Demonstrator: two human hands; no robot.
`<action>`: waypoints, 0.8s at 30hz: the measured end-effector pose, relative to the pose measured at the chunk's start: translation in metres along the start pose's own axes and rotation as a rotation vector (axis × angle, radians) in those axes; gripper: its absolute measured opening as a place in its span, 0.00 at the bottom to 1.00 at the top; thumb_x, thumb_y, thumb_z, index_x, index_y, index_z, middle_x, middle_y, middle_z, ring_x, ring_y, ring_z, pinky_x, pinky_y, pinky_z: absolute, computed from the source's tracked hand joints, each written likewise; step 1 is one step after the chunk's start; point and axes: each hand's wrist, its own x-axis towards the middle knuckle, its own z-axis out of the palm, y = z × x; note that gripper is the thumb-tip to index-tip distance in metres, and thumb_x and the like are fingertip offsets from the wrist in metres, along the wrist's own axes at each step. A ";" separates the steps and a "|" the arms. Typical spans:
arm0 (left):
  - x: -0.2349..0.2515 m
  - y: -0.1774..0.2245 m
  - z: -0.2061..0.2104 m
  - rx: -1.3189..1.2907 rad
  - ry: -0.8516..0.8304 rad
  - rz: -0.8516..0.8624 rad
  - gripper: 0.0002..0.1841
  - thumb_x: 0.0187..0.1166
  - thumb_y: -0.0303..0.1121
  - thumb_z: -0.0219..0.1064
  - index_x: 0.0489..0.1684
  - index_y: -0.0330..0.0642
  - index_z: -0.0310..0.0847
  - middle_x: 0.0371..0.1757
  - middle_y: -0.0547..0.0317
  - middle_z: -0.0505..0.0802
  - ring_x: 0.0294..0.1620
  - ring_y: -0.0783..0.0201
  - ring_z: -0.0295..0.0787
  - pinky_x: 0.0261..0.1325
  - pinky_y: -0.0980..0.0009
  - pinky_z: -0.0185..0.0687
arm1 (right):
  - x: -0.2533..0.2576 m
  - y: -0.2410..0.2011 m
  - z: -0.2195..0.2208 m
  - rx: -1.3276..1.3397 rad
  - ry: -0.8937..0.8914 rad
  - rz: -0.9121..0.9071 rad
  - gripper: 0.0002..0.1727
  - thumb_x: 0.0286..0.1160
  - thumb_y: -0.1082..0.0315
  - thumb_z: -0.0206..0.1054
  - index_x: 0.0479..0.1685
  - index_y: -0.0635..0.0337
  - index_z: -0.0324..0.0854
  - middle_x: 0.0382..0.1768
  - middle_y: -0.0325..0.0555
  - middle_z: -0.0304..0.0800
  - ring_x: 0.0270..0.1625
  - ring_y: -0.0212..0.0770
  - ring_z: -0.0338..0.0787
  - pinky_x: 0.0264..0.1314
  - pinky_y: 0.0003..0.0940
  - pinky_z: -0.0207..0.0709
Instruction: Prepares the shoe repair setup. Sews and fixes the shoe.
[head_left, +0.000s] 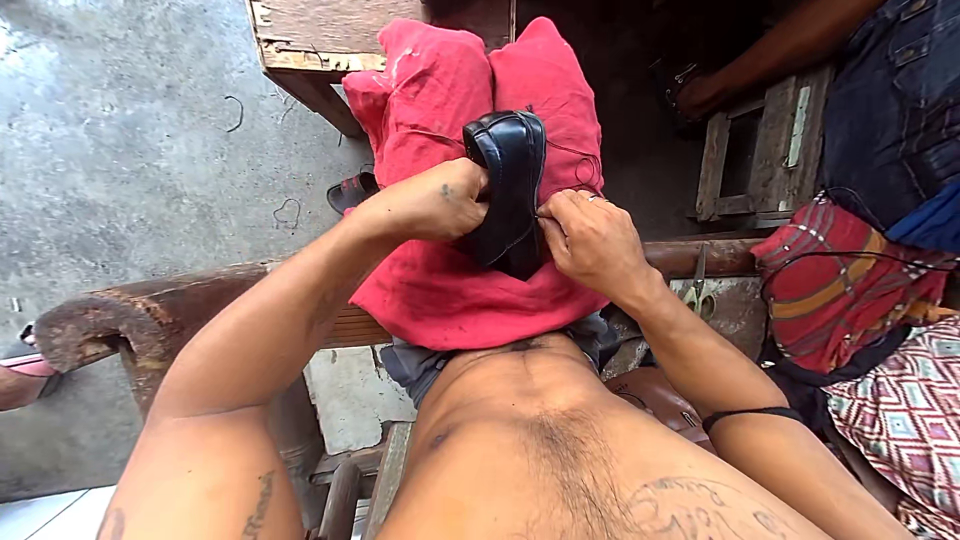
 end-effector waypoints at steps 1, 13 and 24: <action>0.000 -0.001 0.002 -0.044 -0.015 0.003 0.08 0.83 0.33 0.67 0.33 0.45 0.89 0.28 0.66 0.91 0.29 0.76 0.86 0.37 0.71 0.81 | -0.001 -0.002 0.001 0.008 -0.004 0.007 0.13 0.86 0.66 0.56 0.45 0.62 0.85 0.42 0.54 0.91 0.48 0.54 0.92 0.47 0.50 0.84; 0.007 -0.007 0.005 -0.091 -0.019 0.012 0.03 0.77 0.31 0.71 0.34 0.45 0.88 0.28 0.66 0.91 0.30 0.76 0.86 0.38 0.71 0.82 | -0.004 -0.001 0.004 0.094 -0.015 0.024 0.14 0.90 0.65 0.55 0.48 0.65 0.85 0.46 0.56 0.91 0.53 0.54 0.92 0.56 0.48 0.85; 0.011 -0.007 0.011 -0.008 0.095 0.128 0.08 0.82 0.34 0.67 0.34 0.48 0.91 0.30 0.67 0.92 0.32 0.76 0.86 0.39 0.68 0.81 | -0.013 0.057 -0.029 -0.039 -0.073 0.334 0.35 0.78 0.34 0.62 0.31 0.63 0.84 0.27 0.58 0.88 0.33 0.62 0.90 0.33 0.67 0.76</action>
